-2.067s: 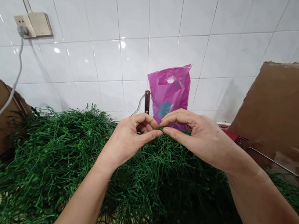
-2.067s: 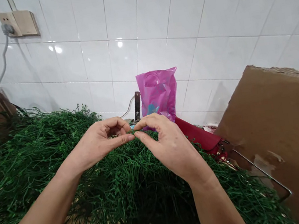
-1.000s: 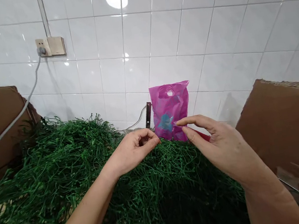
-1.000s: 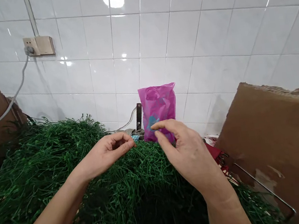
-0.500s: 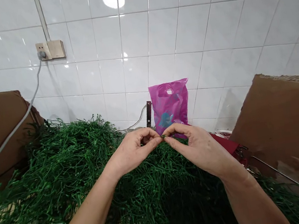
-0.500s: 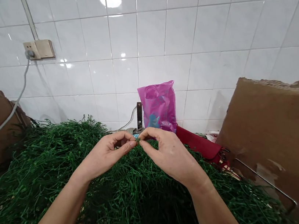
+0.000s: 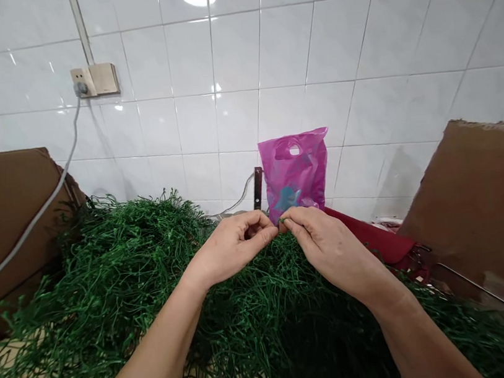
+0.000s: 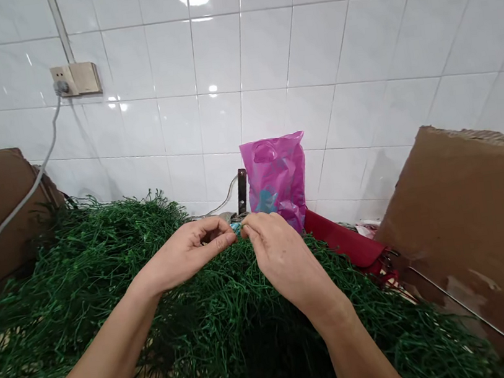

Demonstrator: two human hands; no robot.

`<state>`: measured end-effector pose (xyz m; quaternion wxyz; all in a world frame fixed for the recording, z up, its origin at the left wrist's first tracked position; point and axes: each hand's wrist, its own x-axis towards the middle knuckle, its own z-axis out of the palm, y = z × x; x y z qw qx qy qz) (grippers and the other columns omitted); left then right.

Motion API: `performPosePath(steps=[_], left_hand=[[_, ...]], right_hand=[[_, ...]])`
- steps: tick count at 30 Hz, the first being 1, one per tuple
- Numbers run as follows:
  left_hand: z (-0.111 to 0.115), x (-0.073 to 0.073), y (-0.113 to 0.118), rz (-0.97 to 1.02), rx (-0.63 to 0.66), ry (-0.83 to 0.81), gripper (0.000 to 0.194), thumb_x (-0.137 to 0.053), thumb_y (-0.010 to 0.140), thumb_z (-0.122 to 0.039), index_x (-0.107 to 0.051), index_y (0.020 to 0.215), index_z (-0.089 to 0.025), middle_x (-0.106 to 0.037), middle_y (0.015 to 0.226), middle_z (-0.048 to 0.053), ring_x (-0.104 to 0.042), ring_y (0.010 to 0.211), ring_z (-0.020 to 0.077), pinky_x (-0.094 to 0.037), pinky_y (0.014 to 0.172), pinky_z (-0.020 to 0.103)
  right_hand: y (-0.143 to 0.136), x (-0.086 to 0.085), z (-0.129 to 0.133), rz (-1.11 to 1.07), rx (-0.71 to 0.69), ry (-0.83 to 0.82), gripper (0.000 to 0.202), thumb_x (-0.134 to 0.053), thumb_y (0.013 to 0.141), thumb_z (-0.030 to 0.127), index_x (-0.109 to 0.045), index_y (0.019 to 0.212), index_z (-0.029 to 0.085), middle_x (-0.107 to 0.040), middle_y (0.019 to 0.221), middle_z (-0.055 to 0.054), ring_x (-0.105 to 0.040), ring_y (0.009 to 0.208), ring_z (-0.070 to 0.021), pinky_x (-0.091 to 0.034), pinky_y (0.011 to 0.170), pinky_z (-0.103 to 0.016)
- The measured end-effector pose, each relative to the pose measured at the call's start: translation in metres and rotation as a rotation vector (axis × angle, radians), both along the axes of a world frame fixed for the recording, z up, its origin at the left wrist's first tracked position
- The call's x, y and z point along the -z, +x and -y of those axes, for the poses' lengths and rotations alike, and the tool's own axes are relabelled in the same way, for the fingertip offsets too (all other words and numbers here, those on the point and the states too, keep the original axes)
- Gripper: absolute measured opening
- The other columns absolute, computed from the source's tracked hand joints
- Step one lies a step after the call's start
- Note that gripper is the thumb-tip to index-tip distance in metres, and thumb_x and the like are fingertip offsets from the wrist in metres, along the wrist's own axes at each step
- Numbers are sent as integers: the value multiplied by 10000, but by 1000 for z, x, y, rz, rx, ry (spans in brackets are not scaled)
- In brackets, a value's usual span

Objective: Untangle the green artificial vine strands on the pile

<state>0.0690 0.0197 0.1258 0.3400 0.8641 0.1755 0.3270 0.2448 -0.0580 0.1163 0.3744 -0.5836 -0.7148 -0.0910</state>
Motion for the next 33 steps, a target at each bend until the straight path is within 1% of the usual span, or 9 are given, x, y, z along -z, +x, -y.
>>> performPosePath(steps=[8, 11, 14, 17, 21, 24, 26, 29, 33], left_hand=[[-11, 12, 12, 169, 77, -90, 218, -548, 937, -346, -555, 798, -178, -478, 748, -34, -405, 728, 125, -337, 682, 261], [2, 7, 12, 178, 131, -90, 204, -568, 926, -324, -577, 786, -176, -525, 753, -23, -446, 737, 127, -361, 698, 260], [25, 0, 11, 83, 301, -152, 184, -607, 912, -335, -635, 821, -178, -615, 811, 5, -528, 769, 138, -406, 724, 266], [30, 0, 15, 104, 235, -192, 186, -597, 913, -338, -639, 814, -186, -586, 765, -7, -499, 721, 130, -390, 674, 257], [6, 13, 23, 266, 68, -356, 211, -605, 895, -362, -627, 807, -171, -547, 727, -24, -488, 697, 121, -404, 708, 265], [-8, 17, 22, 294, 110, -462, 228, -645, 870, -382, -667, 851, -156, -621, 802, 2, -562, 750, 128, -449, 791, 292], [-10, 16, 19, 292, 142, -471, 230, -657, 864, -377, -686, 901, -152, -653, 847, 15, -591, 781, 133, -463, 818, 303], [-8, 12, 15, 270, 136, -403, 206, -664, 861, -316, -680, 978, -147, -663, 893, 24, -597, 817, 132, -468, 826, 297], [-5, 12, 14, 254, 105, -336, 182, -670, 843, -242, -626, 997, -155, -643, 882, 14, -585, 799, 118, -473, 792, 277]], right_hand=[[-10, 15, -19, -112, 155, 62, 294, -349, 993, 314, -601, 868, 231, -583, 697, 3, -509, 620, -158, -372, 610, -270], [2, 18, -26, -124, 229, 71, 303, -353, 984, 333, -615, 866, 235, -603, 703, -6, -516, 625, -168, -371, 613, -278], [35, 14, -25, -156, 385, 96, 306, -350, 945, 287, -616, 812, 216, -637, 706, -52, -538, 621, -198, -371, 610, -311], [70, 8, -15, -152, 460, 101, 308, -386, 926, 313, -653, 803, 222, -687, 745, -75, -593, 674, -229, -401, 623, -334], [84, 4, 3, -6, 451, 82, 215, -543, 848, 317, -746, 848, 245, -726, 813, -82, -633, 769, -271, -463, 729, -411], [66, -3, 12, 38, 375, 99, 256, -564, 862, 344, -760, 982, 230, -737, 1004, -116, -647, 936, -307, -474, 871, -490], [46, -11, 15, -94, 224, 43, 305, -520, 924, 398, -735, 1053, 225, -732, 1095, -103, -650, 1017, -287, -483, 916, -462], [19, -21, 17, -254, 16, -43, 343, -488, 962, 459, -719, 1081, 235, -740, 1107, -70, -663, 1032, -240, -504, 908, -384], [3, -19, 12, -313, -76, -125, 263, -607, 897, 436, -735, 1025, 245, -754, 1046, -35, -673, 980, -222, -497, 894, -359]])
